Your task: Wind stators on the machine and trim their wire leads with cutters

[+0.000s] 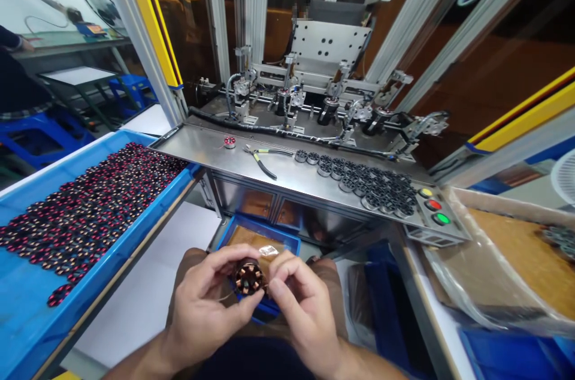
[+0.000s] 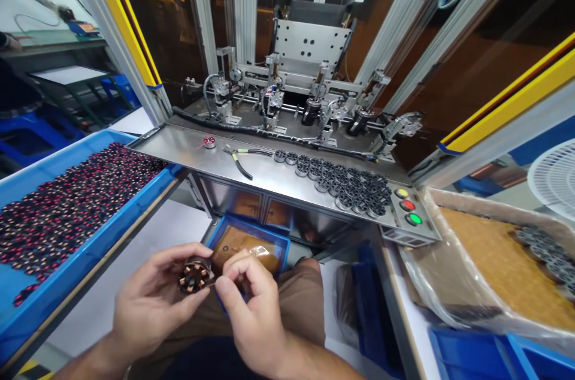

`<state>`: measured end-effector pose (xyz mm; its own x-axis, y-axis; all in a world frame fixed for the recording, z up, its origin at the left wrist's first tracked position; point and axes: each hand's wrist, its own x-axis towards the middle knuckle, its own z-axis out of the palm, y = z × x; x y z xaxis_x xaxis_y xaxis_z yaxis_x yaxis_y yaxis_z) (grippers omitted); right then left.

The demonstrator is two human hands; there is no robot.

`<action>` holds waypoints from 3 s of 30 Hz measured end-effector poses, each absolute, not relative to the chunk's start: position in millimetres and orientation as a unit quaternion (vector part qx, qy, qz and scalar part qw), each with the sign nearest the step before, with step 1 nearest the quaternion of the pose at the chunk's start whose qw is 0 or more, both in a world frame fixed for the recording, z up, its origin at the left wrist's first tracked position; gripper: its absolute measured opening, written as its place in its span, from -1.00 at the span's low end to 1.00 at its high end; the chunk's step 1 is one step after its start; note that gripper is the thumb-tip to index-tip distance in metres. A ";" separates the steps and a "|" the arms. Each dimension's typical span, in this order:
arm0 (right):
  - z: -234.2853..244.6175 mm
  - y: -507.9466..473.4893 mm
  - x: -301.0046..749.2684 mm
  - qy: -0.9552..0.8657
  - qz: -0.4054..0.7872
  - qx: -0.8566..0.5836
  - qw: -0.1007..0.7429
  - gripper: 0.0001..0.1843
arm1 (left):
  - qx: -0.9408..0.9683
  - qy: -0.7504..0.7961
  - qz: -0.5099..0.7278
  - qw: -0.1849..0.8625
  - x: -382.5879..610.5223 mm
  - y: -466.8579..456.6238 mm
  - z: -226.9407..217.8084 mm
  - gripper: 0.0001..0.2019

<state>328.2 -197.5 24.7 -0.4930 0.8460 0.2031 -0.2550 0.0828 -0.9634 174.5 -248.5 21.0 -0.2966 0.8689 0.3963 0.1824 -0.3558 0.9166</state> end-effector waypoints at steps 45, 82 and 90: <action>30.5 -199.1 326.4 -0.606 0.576 -0.235 0.496 -0.90 | 0.580 0.474 0.611 0.257 171.9 -251.2 28.9 -0.51; 60.9 -159.7 343.9 -0.781 0.405 -0.057 0.472 -0.57 | 0.459 0.406 0.621 0.489 177.2 -249.9 45.3 -0.64; 73.6 -158.1 338.7 -0.811 0.363 -0.009 0.460 -0.83 | 0.434 0.366 0.573 0.590 177.3 -246.5 47.7 -0.71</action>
<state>338.7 -158.1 73.6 -0.5772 0.3473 0.7390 -0.3197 0.7366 -0.5959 177.3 -246.5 47.7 0.0742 0.9950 0.0661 -0.3588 -0.0352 0.9328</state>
